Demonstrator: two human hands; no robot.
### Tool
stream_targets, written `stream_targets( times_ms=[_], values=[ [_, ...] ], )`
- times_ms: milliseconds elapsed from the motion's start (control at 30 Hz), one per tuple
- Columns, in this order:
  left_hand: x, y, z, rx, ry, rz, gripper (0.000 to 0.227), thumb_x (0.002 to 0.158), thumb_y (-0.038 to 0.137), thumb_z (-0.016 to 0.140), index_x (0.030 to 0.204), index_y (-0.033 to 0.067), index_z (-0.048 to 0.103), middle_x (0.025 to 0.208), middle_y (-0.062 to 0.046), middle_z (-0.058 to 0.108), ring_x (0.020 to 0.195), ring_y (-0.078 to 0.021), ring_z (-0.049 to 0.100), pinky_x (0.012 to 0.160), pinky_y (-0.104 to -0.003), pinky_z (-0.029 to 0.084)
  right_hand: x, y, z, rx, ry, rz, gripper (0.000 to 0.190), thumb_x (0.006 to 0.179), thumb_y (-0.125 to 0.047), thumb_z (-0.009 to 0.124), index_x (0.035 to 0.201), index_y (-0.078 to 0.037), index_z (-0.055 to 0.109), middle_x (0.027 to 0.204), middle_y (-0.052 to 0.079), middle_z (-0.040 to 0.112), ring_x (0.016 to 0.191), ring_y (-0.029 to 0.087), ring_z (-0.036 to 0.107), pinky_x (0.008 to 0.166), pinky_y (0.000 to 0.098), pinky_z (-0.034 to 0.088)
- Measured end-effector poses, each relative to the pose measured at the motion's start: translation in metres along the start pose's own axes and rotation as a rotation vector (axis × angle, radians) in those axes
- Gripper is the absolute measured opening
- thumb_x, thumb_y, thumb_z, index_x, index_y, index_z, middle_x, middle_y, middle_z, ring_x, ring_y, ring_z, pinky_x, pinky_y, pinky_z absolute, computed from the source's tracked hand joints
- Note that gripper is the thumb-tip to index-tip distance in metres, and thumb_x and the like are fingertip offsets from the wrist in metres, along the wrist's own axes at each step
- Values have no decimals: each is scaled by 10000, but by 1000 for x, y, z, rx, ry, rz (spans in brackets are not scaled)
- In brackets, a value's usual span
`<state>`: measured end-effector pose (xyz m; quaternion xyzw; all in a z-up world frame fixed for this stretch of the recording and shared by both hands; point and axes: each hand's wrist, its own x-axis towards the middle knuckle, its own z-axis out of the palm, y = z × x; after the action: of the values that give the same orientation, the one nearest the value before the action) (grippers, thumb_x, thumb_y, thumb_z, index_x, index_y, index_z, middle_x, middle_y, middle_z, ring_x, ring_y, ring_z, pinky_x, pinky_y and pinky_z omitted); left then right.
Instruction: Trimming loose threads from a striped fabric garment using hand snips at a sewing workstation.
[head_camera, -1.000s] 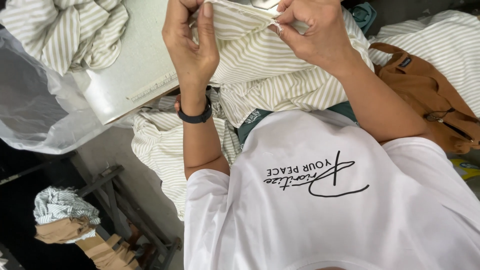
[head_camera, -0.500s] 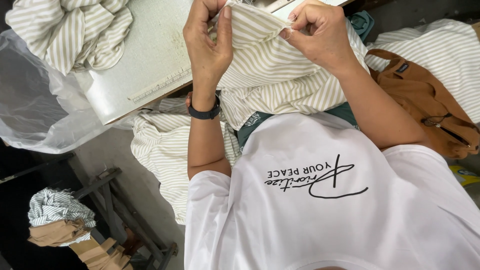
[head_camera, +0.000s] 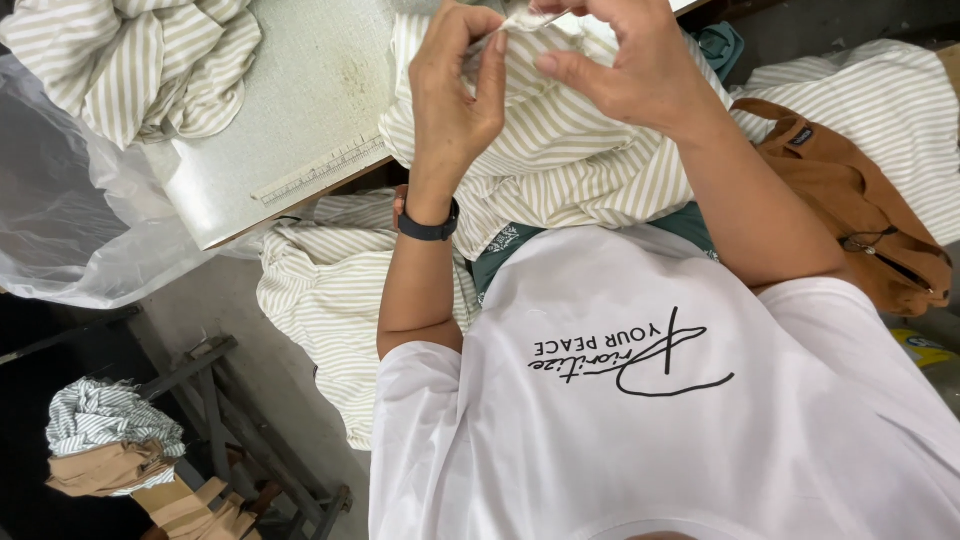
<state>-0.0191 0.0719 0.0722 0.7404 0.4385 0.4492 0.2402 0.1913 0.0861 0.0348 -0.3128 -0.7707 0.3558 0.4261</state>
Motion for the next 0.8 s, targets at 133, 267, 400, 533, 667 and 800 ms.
stream_targets(
  times_ms=[133, 267, 400, 533, 667, 800],
  values=[
    [-1, 5, 7, 47, -12, 40, 116, 1056, 104, 479, 1007, 36, 559, 915, -77, 541, 807, -213, 534, 702, -329, 446, 12, -3, 10, 92, 49, -25, 149, 1130, -6, 698, 1172, 137, 694, 1070, 194, 690, 1004, 284, 649, 900, 377, 515],
    [-6, 0, 11, 228, 21, 84, 103, 1042, 64, 481, 1011, 53, 578, 891, -64, 543, 766, -236, 526, 696, -365, 420, 12, -3, 20, 127, 105, -60, 109, 1145, 76, 662, 1126, 168, 716, 958, 204, 695, 827, 238, 615, 726, 312, 515],
    [-11, -9, 23, 283, 54, 52, 96, 1061, 108, 506, 1053, 99, 601, 926, -28, 589, 811, -209, 576, 740, -349, 424, 10, 0, 25, -33, 175, -87, 54, 1098, 111, 678, 1086, 127, 728, 904, 164, 705, 784, 229, 638, 680, 314, 580],
    [-15, -17, 36, 216, 152, -41, 89, 1053, 160, 566, 1080, 125, 643, 950, -14, 672, 843, -192, 641, 779, -327, 515, 6, 12, 31, -92, 230, -20, 64, 1070, 63, 657, 1025, 79, 700, 909, 134, 682, 775, 214, 620, 633, 296, 562],
    [-11, -24, 39, 99, 122, -139, 84, 1025, 196, 573, 996, 132, 619, 862, 10, 599, 725, -127, 564, 647, -285, 468, 2, 28, 37, 33, 231, 169, 86, 1080, 39, 646, 1008, 59, 690, 907, 110, 654, 763, 152, 571, 574, 248, 457],
    [3, -31, 33, 109, 106, -108, 122, 1011, 195, 540, 934, 120, 598, 836, 22, 597, 733, -131, 560, 642, -300, 466, 13, 35, 39, 45, 228, 134, 97, 1086, 21, 651, 1017, 56, 710, 906, 106, 688, 759, 153, 599, 625, 268, 470]
  ],
)
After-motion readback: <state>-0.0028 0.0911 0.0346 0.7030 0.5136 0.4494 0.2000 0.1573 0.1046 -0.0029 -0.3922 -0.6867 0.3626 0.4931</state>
